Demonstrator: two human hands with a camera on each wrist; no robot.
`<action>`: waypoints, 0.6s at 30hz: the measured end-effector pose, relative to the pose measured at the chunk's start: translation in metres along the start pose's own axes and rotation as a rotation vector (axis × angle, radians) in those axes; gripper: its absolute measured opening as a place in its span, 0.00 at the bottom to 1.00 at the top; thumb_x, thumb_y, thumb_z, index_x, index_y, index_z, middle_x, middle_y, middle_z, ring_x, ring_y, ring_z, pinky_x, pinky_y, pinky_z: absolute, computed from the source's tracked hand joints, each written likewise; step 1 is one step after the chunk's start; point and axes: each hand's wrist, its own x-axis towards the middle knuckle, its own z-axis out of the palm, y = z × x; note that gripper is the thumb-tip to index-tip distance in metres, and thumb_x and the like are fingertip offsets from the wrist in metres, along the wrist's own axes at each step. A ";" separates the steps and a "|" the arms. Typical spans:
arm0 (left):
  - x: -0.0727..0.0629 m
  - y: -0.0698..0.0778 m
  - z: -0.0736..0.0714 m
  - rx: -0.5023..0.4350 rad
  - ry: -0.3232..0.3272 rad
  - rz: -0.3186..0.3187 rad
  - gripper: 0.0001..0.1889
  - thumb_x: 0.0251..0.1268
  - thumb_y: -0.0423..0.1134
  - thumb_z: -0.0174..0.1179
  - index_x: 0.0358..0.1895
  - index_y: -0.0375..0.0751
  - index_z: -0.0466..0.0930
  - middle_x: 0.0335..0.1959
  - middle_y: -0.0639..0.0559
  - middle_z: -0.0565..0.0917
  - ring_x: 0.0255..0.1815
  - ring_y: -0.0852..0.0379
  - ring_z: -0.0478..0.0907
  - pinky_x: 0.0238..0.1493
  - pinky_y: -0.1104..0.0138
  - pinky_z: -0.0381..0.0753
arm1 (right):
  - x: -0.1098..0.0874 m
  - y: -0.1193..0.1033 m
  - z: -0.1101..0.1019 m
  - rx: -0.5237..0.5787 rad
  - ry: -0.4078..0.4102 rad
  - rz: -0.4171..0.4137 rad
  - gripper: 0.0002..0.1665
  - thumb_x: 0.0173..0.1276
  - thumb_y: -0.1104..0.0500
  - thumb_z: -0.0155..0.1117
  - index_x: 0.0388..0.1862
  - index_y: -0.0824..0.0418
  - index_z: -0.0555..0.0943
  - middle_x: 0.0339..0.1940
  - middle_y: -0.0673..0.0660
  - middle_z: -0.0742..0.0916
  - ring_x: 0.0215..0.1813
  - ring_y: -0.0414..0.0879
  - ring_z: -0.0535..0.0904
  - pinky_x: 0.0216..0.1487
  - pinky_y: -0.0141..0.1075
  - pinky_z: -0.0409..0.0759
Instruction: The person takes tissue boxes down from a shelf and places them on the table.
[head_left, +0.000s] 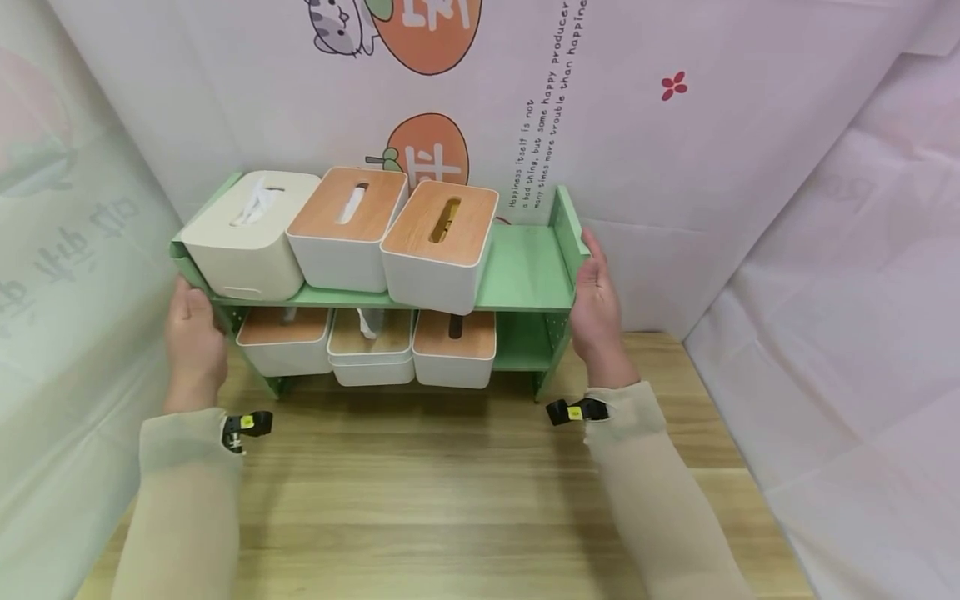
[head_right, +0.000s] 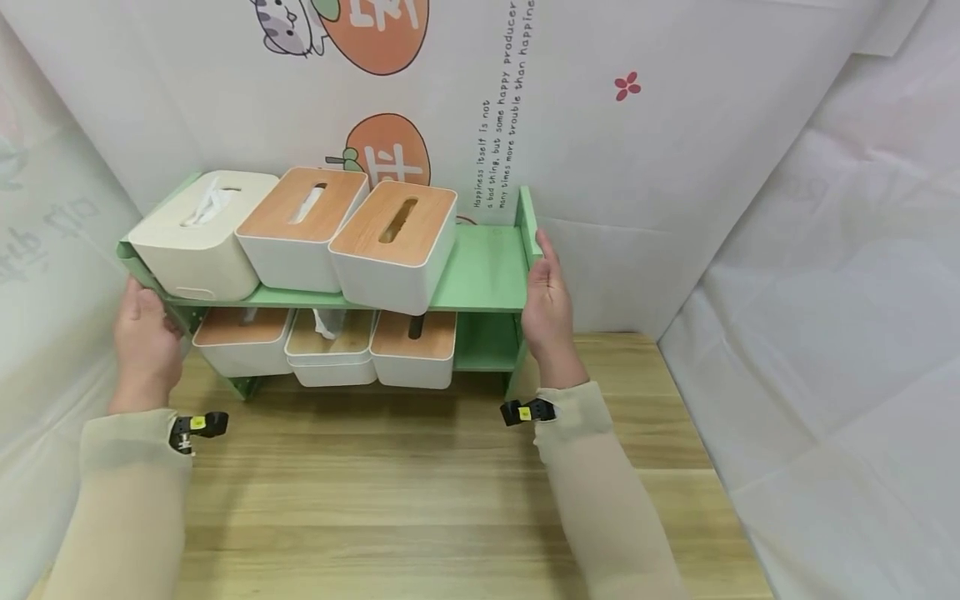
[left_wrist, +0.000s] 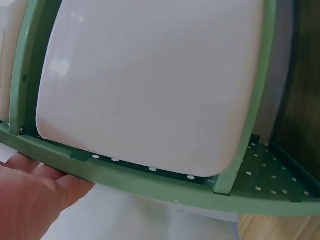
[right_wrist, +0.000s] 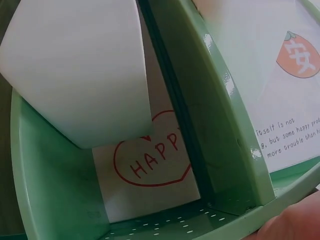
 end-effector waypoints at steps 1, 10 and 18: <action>0.001 0.001 0.001 -0.030 0.003 -0.015 0.24 0.80 0.50 0.38 0.74 0.61 0.66 0.73 0.53 0.67 0.73 0.59 0.58 0.70 0.72 0.58 | 0.000 0.000 0.000 0.000 0.006 0.000 0.32 0.73 0.28 0.31 0.75 0.21 0.55 0.80 0.45 0.55 0.78 0.52 0.49 0.73 0.57 0.51; -0.001 0.006 0.007 -0.200 0.058 -0.105 0.21 0.79 0.41 0.47 0.69 0.60 0.74 0.65 0.49 0.74 0.59 0.57 0.71 0.56 0.73 0.75 | 0.001 0.002 -0.009 0.063 0.021 0.013 0.32 0.73 0.28 0.35 0.75 0.22 0.58 0.79 0.49 0.58 0.74 0.53 0.57 0.70 0.53 0.62; -0.002 0.002 0.018 -0.225 0.030 -0.098 0.22 0.80 0.38 0.45 0.71 0.61 0.71 0.70 0.50 0.70 0.64 0.56 0.69 0.61 0.73 0.71 | 0.001 0.003 -0.018 0.080 0.030 0.029 0.33 0.73 0.29 0.35 0.76 0.25 0.58 0.79 0.50 0.58 0.74 0.52 0.57 0.71 0.52 0.60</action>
